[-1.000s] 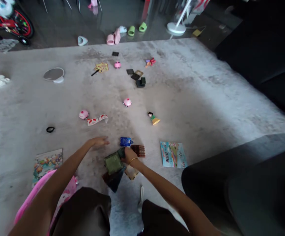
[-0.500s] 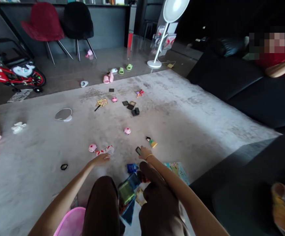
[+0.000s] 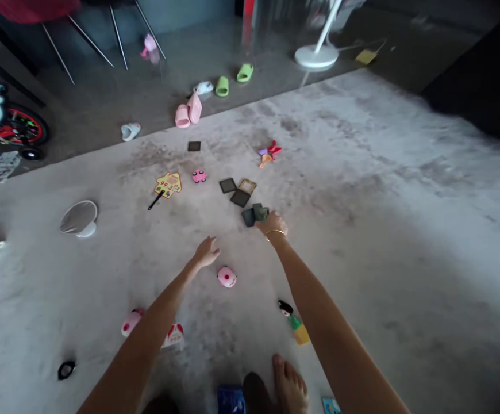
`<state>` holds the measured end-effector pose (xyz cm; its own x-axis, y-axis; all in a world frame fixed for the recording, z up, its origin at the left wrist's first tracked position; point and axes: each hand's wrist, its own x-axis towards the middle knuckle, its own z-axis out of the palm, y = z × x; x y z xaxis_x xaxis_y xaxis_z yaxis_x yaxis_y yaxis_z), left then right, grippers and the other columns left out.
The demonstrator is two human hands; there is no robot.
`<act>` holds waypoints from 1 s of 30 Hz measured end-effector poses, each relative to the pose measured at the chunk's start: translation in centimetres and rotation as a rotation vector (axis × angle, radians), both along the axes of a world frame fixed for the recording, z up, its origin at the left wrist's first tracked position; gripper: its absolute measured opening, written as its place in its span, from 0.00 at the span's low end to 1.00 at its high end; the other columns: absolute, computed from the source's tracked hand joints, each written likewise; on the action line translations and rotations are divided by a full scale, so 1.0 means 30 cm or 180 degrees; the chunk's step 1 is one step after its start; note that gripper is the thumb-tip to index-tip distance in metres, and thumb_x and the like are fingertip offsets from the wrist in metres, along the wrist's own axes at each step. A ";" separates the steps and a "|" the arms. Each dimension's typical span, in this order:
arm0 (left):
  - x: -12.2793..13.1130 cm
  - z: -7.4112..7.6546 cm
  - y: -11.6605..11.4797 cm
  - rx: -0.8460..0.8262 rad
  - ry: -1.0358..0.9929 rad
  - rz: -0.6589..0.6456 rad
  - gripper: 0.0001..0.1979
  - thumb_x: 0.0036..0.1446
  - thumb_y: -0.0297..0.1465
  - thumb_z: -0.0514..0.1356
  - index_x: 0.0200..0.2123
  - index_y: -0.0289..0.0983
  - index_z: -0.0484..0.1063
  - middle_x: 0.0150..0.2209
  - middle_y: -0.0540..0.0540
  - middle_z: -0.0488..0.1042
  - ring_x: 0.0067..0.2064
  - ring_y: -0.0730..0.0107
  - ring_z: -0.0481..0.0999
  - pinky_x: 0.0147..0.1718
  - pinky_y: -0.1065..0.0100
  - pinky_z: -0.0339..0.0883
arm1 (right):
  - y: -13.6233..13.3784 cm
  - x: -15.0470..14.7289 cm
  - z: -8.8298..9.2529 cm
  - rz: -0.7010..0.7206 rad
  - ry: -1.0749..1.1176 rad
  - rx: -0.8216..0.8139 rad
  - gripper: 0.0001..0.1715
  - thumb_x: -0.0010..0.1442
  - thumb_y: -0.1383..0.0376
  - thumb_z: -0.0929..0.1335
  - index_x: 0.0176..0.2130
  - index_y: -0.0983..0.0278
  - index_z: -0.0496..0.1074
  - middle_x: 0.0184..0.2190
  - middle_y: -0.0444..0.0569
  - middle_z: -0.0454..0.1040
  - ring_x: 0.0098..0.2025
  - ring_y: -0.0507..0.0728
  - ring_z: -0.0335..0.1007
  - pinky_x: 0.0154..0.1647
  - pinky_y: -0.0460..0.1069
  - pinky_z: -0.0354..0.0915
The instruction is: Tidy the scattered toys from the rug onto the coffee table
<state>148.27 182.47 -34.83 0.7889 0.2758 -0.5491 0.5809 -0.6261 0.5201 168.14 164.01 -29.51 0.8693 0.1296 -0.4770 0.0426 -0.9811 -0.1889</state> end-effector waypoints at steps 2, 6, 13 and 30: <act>0.045 -0.076 -0.025 0.0152 0.0482 0.0283 0.45 0.56 0.45 0.60 0.69 0.29 0.48 0.71 0.21 0.40 0.72 0.33 0.40 0.62 0.29 0.40 | 0.042 0.051 -0.061 -0.0052 0.0141 -0.0100 0.32 0.58 0.55 0.71 0.55 0.72 0.65 0.48 0.66 0.74 0.52 0.67 0.74 0.48 0.56 0.69; 0.046 -0.172 -0.108 0.0527 0.1299 0.0644 0.70 0.40 0.55 0.68 0.71 0.32 0.27 0.69 0.20 0.17 0.69 0.27 0.21 0.55 0.19 0.34 | 0.113 0.166 -0.125 0.0050 0.0297 -0.0285 0.42 0.52 0.56 0.76 0.59 0.68 0.61 0.56 0.67 0.68 0.59 0.70 0.67 0.53 0.61 0.67; 0.076 -0.223 -0.065 0.1090 0.0442 -0.0225 0.63 0.42 0.59 0.65 0.72 0.33 0.42 0.72 0.25 0.29 0.72 0.34 0.26 0.63 0.33 0.21 | 0.343 0.387 -0.230 0.1398 0.0130 0.0080 0.40 0.55 0.63 0.74 0.62 0.68 0.58 0.60 0.66 0.64 0.63 0.68 0.59 0.58 0.59 0.62; 0.272 -0.278 0.357 0.1184 -0.0306 -0.0571 0.36 0.62 0.42 0.55 0.70 0.43 0.50 0.73 0.41 0.43 0.73 0.51 0.41 0.69 0.42 0.26 | 0.883 0.522 -0.328 0.0626 0.0042 -0.0245 0.54 0.42 0.59 0.80 0.60 0.74 0.59 0.58 0.71 0.62 0.60 0.71 0.59 0.55 0.61 0.63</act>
<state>156.43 193.18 -43.16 0.8853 0.2949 -0.3597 0.4054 -0.8683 0.2859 183.79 190.50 -39.35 0.8245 0.2589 -0.5032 0.2327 -0.9657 -0.1156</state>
